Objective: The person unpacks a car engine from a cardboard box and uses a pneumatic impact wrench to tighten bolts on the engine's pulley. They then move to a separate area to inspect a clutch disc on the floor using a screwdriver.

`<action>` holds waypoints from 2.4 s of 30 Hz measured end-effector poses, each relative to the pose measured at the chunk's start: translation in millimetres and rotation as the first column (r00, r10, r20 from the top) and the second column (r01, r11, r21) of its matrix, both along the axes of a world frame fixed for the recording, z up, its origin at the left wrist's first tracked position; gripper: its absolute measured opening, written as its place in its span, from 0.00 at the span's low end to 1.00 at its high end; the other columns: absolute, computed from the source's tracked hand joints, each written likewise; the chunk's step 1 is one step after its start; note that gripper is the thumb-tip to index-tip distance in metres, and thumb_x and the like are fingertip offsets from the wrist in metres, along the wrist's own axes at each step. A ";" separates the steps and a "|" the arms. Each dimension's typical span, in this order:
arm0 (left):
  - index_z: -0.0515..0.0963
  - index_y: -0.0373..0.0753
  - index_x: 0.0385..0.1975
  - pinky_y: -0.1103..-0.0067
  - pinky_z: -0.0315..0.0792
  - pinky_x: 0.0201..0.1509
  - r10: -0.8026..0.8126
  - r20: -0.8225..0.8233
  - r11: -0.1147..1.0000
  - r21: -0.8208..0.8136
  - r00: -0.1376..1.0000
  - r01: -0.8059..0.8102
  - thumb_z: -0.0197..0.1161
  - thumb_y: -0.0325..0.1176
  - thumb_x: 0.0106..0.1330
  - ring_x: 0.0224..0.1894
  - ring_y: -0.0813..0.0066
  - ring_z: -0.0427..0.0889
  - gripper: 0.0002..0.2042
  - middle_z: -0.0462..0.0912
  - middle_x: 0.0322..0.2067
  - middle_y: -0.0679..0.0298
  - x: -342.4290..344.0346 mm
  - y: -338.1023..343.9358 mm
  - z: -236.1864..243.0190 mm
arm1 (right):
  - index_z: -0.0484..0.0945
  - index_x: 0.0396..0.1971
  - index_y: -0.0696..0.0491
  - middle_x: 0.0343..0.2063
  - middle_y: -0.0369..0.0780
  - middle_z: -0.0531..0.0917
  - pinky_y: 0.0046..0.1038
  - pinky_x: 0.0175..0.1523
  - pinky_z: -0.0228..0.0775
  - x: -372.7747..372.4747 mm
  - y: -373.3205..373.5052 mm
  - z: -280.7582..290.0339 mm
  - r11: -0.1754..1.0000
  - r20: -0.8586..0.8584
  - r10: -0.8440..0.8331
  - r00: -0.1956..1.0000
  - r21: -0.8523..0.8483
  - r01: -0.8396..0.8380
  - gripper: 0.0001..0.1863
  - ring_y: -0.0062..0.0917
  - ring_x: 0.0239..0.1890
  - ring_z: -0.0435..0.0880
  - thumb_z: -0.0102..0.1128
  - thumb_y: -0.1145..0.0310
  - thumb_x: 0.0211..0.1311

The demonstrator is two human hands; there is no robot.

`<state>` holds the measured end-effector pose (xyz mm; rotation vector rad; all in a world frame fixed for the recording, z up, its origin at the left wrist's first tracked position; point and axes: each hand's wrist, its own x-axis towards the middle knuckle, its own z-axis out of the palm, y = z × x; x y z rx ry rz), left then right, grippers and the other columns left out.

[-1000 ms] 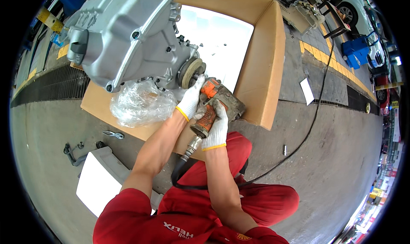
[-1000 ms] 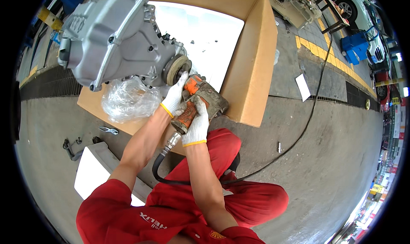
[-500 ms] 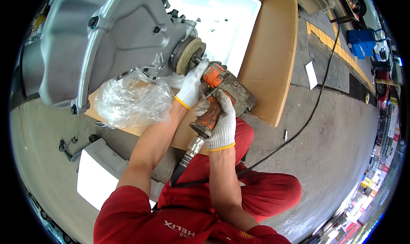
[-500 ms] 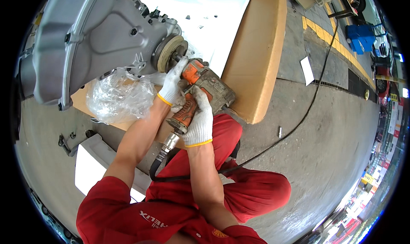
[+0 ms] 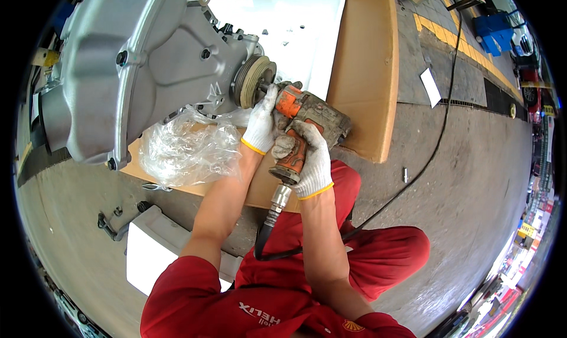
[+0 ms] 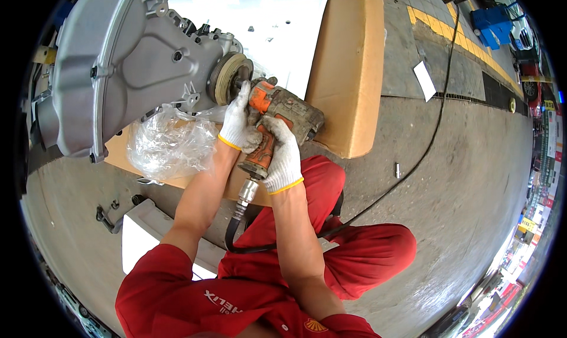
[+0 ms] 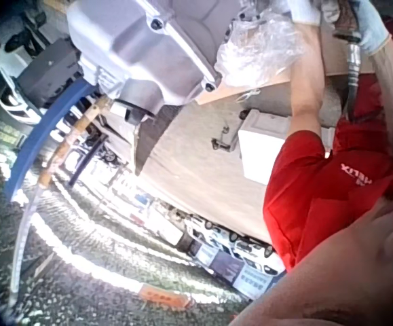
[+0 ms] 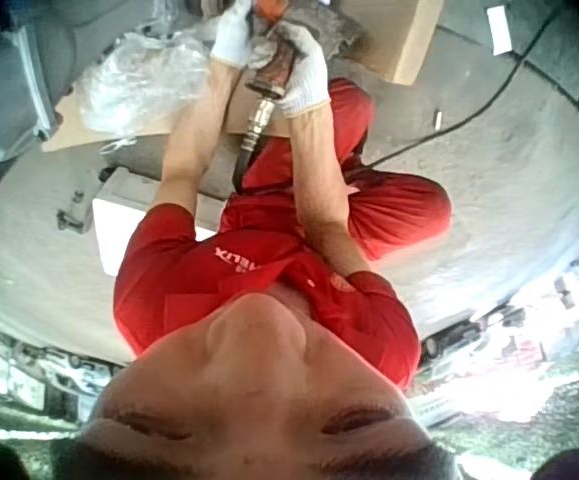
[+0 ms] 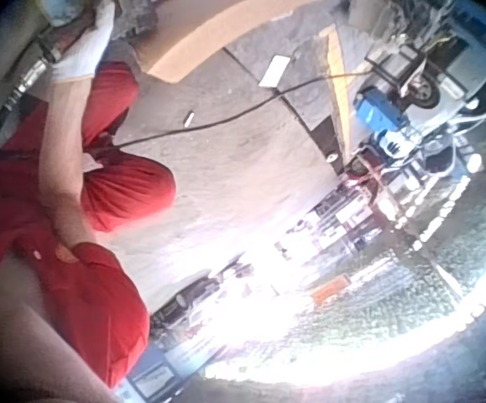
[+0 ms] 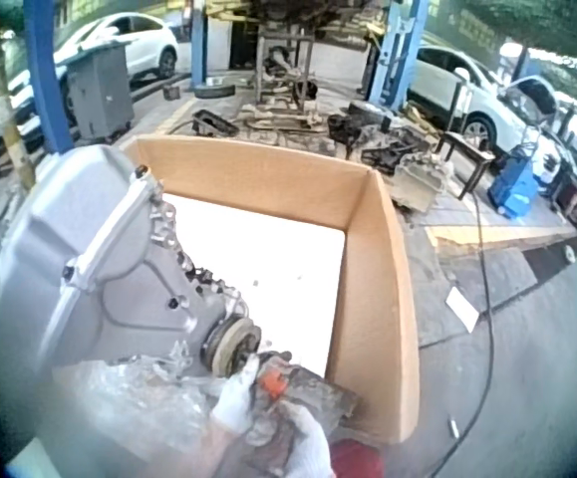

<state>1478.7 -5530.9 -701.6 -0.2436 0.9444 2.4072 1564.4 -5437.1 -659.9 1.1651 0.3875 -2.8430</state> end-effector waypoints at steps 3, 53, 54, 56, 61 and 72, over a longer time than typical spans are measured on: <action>0.75 0.31 0.63 0.70 0.77 0.63 0.038 0.068 0.999 -0.039 0.997 -0.036 0.54 0.54 0.80 0.57 0.69 0.82 0.29 0.82 0.57 0.57 0.6 -2.1 -3.3 | 0.77 0.39 0.56 0.30 0.39 0.80 0.29 0.31 0.76 0.2 -2.4 3.4 1.000 0.020 0.010 1.000 -0.011 -0.010 0.06 0.27 0.26 0.78 0.58 0.69 0.70; 0.78 0.37 0.52 0.64 0.74 0.55 -0.842 -0.454 0.137 -0.701 0.290 -0.700 0.61 0.32 0.64 0.49 0.50 0.81 0.16 0.83 0.46 0.53 43.5 -48.6 -6.6 | 0.75 0.50 0.55 0.34 0.41 0.84 0.27 0.26 0.81 -22.9 15.3 -8.3 0.927 -0.232 0.055 0.971 -0.349 -0.136 0.10 0.24 0.23 0.83 0.59 0.70 0.72; 0.78 0.37 0.51 0.64 0.73 0.56 -0.883 -0.366 0.087 -0.743 0.293 -0.664 0.61 0.33 0.63 0.49 0.51 0.81 0.16 0.82 0.45 0.53 45.8 -51.9 -10.5 | 0.76 0.49 0.55 0.33 0.41 0.84 0.28 0.26 0.81 -21.8 13.2 -7.8 0.935 -0.229 0.062 0.971 -0.328 -0.137 0.10 0.24 0.23 0.83 0.59 0.69 0.72; 0.79 0.37 0.50 0.65 0.74 0.56 -0.872 -0.370 0.107 -0.782 0.320 -0.613 0.65 0.34 0.63 0.50 0.54 0.82 0.17 0.83 0.46 0.55 48.7 -53.9 -14.0 | 0.77 0.47 0.54 0.32 0.40 0.83 0.28 0.27 0.81 -23.9 18.2 -2.8 0.950 -0.221 0.088 0.971 -0.275 -0.149 0.09 0.24 0.24 0.83 0.59 0.69 0.73; 0.80 0.37 0.47 0.66 0.74 0.54 -0.716 -0.531 0.310 -0.824 0.454 -0.475 0.68 0.36 0.62 0.46 0.56 0.83 0.16 0.84 0.43 0.57 50.2 -36.6 -11.4 | 0.77 0.45 0.55 0.31 0.40 0.82 0.28 0.26 0.79 -26.1 25.9 -2.1 0.930 -0.138 0.078 0.987 -0.348 -0.122 0.08 0.25 0.22 0.80 0.59 0.68 0.73; 0.81 0.40 0.38 0.62 0.75 0.45 -0.746 -0.505 0.337 -0.849 0.434 -0.407 0.69 0.42 0.61 0.39 0.52 0.83 0.13 0.82 0.35 0.56 46.2 -52.5 -41.1 | 0.78 0.43 0.56 0.32 0.39 0.82 0.27 0.29 0.80 -21.6 24.7 -6.1 0.888 -0.215 0.105 0.971 -0.419 -0.189 0.07 0.22 0.25 0.81 0.58 0.68 0.73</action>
